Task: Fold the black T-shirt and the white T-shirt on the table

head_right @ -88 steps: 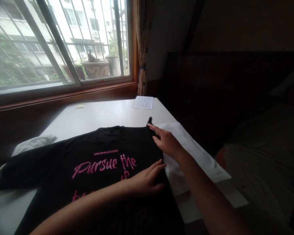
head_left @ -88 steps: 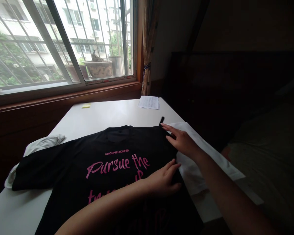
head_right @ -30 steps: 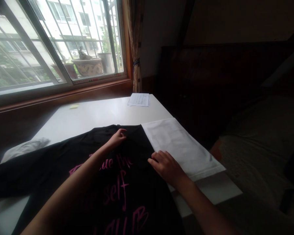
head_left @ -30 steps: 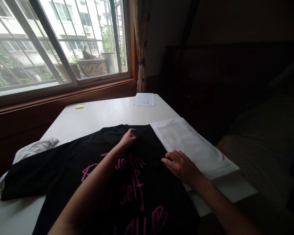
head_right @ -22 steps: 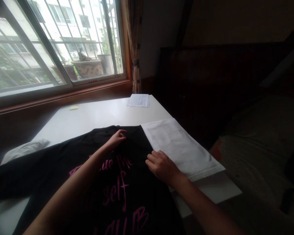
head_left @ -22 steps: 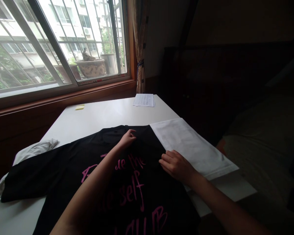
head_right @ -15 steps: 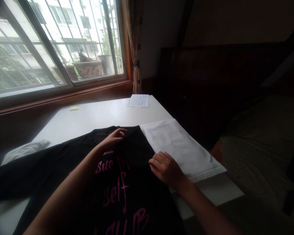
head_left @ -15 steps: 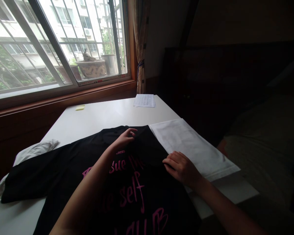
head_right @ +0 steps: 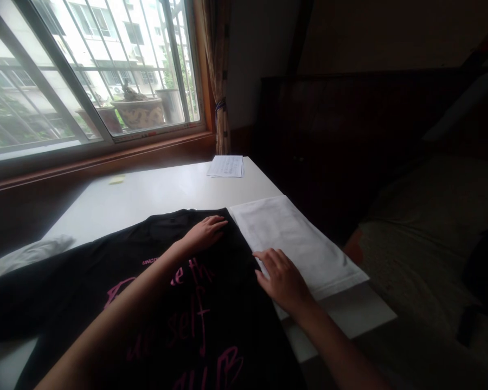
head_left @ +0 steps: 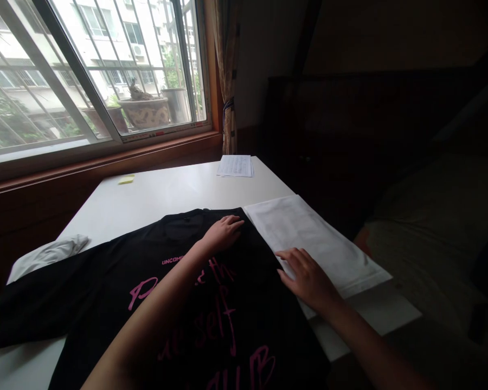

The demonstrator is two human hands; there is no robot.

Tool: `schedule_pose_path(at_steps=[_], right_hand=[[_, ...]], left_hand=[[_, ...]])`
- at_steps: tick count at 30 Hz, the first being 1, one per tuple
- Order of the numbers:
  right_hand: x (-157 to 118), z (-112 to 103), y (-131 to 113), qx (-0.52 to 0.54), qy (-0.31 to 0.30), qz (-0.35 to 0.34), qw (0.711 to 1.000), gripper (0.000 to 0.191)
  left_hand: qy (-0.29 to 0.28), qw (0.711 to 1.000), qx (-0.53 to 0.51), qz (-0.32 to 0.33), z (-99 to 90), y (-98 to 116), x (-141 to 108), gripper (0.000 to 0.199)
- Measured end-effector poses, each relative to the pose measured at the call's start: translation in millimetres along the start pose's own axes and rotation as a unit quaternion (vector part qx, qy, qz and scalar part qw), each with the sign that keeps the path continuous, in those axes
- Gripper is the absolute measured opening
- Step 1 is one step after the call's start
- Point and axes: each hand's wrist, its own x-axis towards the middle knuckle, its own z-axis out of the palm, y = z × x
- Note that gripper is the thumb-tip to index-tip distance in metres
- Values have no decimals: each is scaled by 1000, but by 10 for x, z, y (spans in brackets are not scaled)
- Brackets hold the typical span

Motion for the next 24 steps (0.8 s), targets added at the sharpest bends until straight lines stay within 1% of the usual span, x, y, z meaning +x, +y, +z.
schedule_pose_path(at_steps=[3, 6, 10, 13, 15, 17, 19, 22, 24], right_hand=[[29, 29, 17, 13, 15, 50, 999, 29], [114, 58, -5, 4, 8, 73, 997, 28], [211, 94, -42, -8, 0, 99, 995, 24], [201, 117, -41, 7, 6, 137, 991, 18], [164, 125, -29, 20, 12, 151, 988, 16], [124, 124, -16, 28, 17, 140, 990, 16], [93, 112, -7, 26, 20, 114, 993, 17], [69, 75, -12, 1, 20, 66, 998, 19], [66, 46, -32, -34, 10, 22, 999, 22]], left_hand=[[-24, 999, 26, -3, 201, 55, 162, 46], [-25, 999, 32, -12, 321, 48, 287, 50], [-22, 998, 48, -27, 376, -9, 397, 53], [-19, 996, 67, -47, 402, -68, 462, 54], [-20, 995, 80, -59, 424, -106, 498, 55], [-22, 993, 93, -65, 444, -136, 528, 56], [-28, 992, 105, -67, 458, -157, 549, 57], [-36, 990, 120, -64, 465, -171, 568, 58], [-40, 989, 128, -63, 466, -174, 579, 59]])
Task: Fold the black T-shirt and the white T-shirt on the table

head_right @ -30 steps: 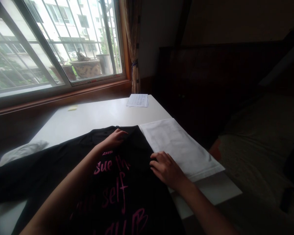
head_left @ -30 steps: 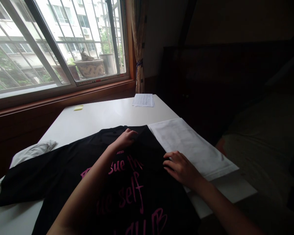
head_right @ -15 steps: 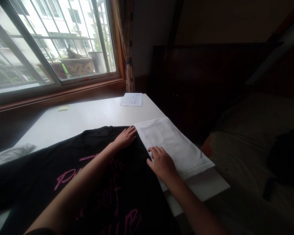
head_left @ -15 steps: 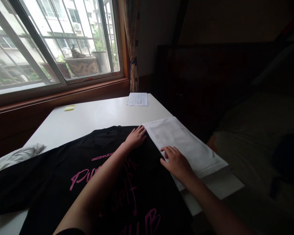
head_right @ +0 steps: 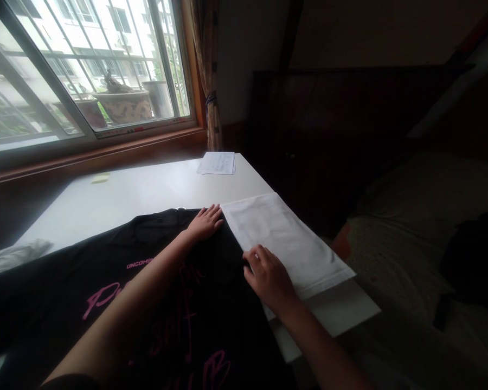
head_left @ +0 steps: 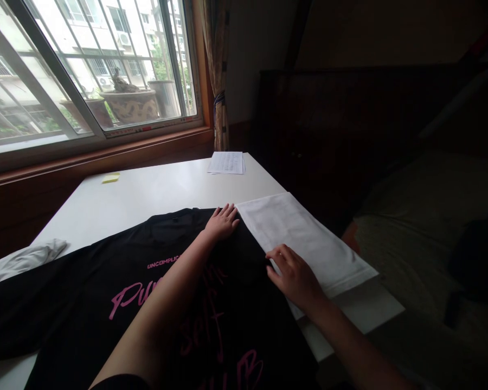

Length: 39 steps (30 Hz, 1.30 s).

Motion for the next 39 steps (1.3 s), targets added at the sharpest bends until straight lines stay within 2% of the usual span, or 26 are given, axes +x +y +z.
schedule_pose_path(at_steps=[5, 8, 10, 17, 22, 25, 29, 33, 36, 39], right_hand=[[38, -37, -100, -67, -29, -123, 990, 28], [80, -20, -166, -44, -38, -196, 979, 20], [98, 3, -204, -18, -50, -212, 976, 13], [31, 106, -306, 38, -63, -144, 987, 11], [-29, -9, -262, 53, -55, -126, 989, 11], [-55, -107, -138, 28, -33, -63, 997, 10], [-48, -125, 20, 3, -33, 3, 999, 17], [30, -44, 35, -5, -34, 26, 999, 16], [71, 22, 24, -7, -20, 44, 999, 13], [57, 78, 52, 21, 6, 65, 998, 14]], left_hand=[[-5, 1000, 16, 0, 10, 6, 22, 60], [-4, 1000, 21, 0, 17, 11, 25, 59], [-3, 1000, 24, 1, 19, 12, 23, 59], [15, 1000, 26, 5, 8, 24, 13, 58], [49, 998, 25, -5, -70, 113, -54, 56], [86, 996, 16, 20, -153, 239, -190, 50], [153, 982, -32, 106, -264, 496, -461, 37], [156, 977, -75, 123, -329, 737, -671, 41], [162, 975, -91, 121, -278, 812, -733, 44], [144, 980, -80, 109, -130, 786, -749, 55]])
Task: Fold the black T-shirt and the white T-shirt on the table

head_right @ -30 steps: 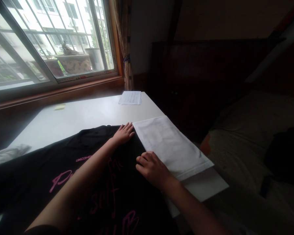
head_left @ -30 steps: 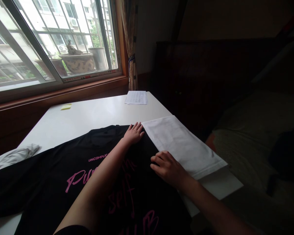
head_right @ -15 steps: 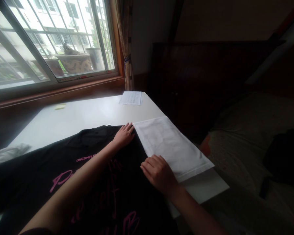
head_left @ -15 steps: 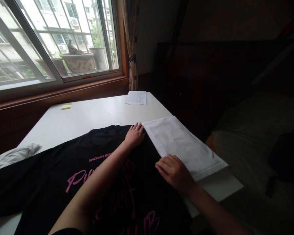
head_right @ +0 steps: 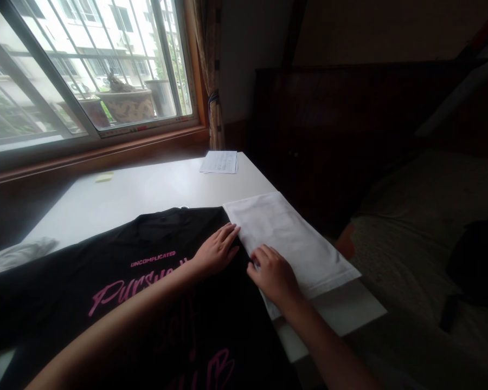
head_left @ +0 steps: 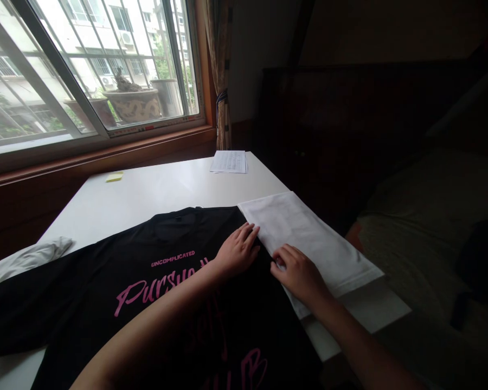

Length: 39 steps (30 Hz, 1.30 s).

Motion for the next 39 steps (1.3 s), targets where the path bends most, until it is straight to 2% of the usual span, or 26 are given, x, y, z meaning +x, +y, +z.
schedule_pose_path(at_steps=[4, 8, 11, 17, 21, 24, 27, 30, 34, 39], right_hand=[[-41, 46, 41, 41, 27, 22, 999, 12], [-63, 53, 27, 63, 27, 28, 997, 12], [-74, 45, 23, 72, 26, 26, 997, 10], [-78, 11, 56, 125, 23, 17, 992, 12], [-74, -5, 62, 145, 26, 17, 989, 16], [-94, -27, 48, 157, 25, 4, 987, 19], [-120, -59, 19, 162, 19, -31, 986, 23], [-130, -63, -9, 122, 17, -71, 990, 26], [-126, -16, -20, 60, 16, -83, 995, 26], [-138, 19, -28, 47, 14, -72, 996, 24]], left_hand=[[-62, 997, 34, -18, 156, -104, -63, 64], [-89, 995, 46, -19, 134, -100, -75, 68], [-103, 994, 28, 9, 16, 21, -148, 70], [-144, 982, -49, 108, -176, 372, -480, 72], [-150, 979, -69, 124, -214, 430, -567, 72], [-158, 973, -103, 133, -292, 318, -527, 65], [-158, 968, -139, 136, -397, 97, -424, 46], [-146, 978, -109, 106, -415, -166, -266, 41], [-141, 989, 7, 33, -233, -462, -22, 51], [-150, 983, 87, -61, -8, -698, 231, 61]])
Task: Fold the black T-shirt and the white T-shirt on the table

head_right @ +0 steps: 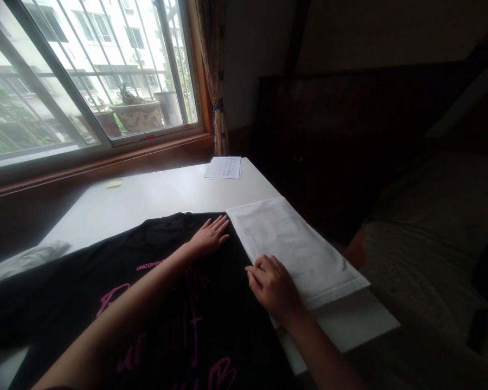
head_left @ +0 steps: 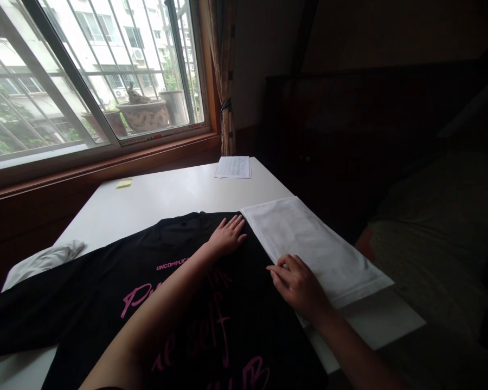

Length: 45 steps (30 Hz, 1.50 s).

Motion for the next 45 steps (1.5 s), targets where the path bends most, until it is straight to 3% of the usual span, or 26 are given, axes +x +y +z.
schedule_pose_path(at_steps=[10, 15, 19, 22, 25, 33, 38, 42, 45], right_hand=[[-8, 8, -14, 12, 5, 3, 1000, 21], [-31, -13, -23, -9, -4, -14, 1000, 21], [-25, -59, -95, -58, 7, -59, 997, 25], [-4, -53, -151, -57, -33, -143, 988, 38], [-14, 5, -176, -29, -71, -189, 979, 36], [-265, 2, -295, -59, -153, -189, 968, 55], [-351, -57, -369, -66, -167, -186, 966, 58], [-328, -45, -358, -85, -169, -193, 963, 52], [-275, -38, -342, -78, -162, -193, 965, 49]], left_hand=[[1, 999, 10, -39, 14, -166, 194, 62], [4, 999, 13, -45, -13, -142, 166, 62], [20, 999, 20, -27, -34, -88, 7, 61], [40, 999, 27, 19, -20, -79, -173, 58], [23, 999, 15, 31, 2, -116, -298, 58], [-5, 1000, -2, 7, -20, -228, -267, 62], [-1, 1000, -4, -9, -24, -206, -255, 62], [-3, 1000, -6, -10, -13, -187, -484, 64], [5, 1000, -13, 20, -50, -215, -888, 65]])
